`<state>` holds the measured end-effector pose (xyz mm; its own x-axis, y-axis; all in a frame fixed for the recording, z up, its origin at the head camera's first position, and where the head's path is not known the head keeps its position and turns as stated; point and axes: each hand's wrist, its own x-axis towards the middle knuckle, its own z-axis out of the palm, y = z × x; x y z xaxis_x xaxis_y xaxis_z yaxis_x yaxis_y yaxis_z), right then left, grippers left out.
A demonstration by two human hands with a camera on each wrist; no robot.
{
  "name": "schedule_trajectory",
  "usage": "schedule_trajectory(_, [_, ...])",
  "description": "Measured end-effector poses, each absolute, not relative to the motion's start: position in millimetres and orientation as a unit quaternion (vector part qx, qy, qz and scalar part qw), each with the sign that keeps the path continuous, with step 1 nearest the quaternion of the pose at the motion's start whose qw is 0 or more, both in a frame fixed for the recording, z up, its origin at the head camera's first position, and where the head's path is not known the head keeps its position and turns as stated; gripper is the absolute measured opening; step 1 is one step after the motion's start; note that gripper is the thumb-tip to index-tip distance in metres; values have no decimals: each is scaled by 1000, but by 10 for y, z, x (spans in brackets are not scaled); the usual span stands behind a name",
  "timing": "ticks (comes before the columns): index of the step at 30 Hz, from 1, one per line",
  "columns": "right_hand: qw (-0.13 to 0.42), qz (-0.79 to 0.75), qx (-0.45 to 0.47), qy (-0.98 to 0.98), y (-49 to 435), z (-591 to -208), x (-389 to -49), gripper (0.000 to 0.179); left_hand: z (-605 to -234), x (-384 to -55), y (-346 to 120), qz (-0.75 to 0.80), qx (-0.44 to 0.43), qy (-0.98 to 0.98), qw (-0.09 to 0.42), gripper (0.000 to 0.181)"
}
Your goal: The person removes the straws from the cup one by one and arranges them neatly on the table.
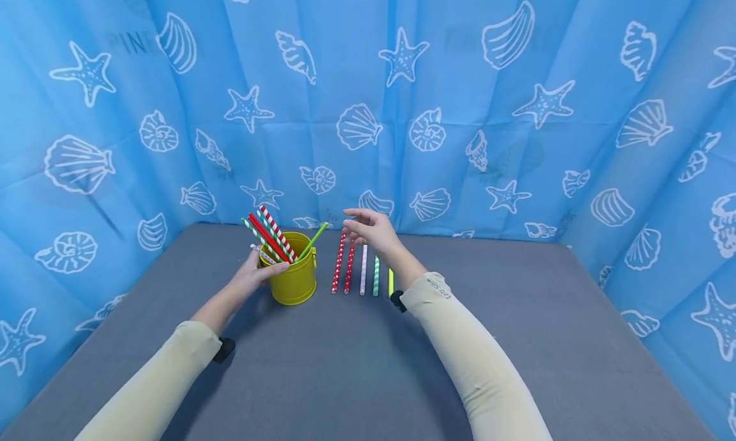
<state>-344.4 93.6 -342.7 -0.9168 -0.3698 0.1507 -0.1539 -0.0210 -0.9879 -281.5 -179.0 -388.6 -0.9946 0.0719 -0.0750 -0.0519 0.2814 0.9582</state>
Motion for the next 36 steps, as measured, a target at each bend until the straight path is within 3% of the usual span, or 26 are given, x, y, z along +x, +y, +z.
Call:
schedule_trajectory(12, [103,-715,-245,646,510,-3209,-3353,39,-3866,-2838,-1792,600,-3,799,52,79])
schedule_trajectory(20, [102,-668,-278,683,171,-3177,-3376,48,-3872,-2848,-1807,601,8,798,46,77])
schedule_trajectory(36, [109,-599,-222,762,-262,-3183,-3560,64,-3898,-2830,-1790,611,6,790,54,79])
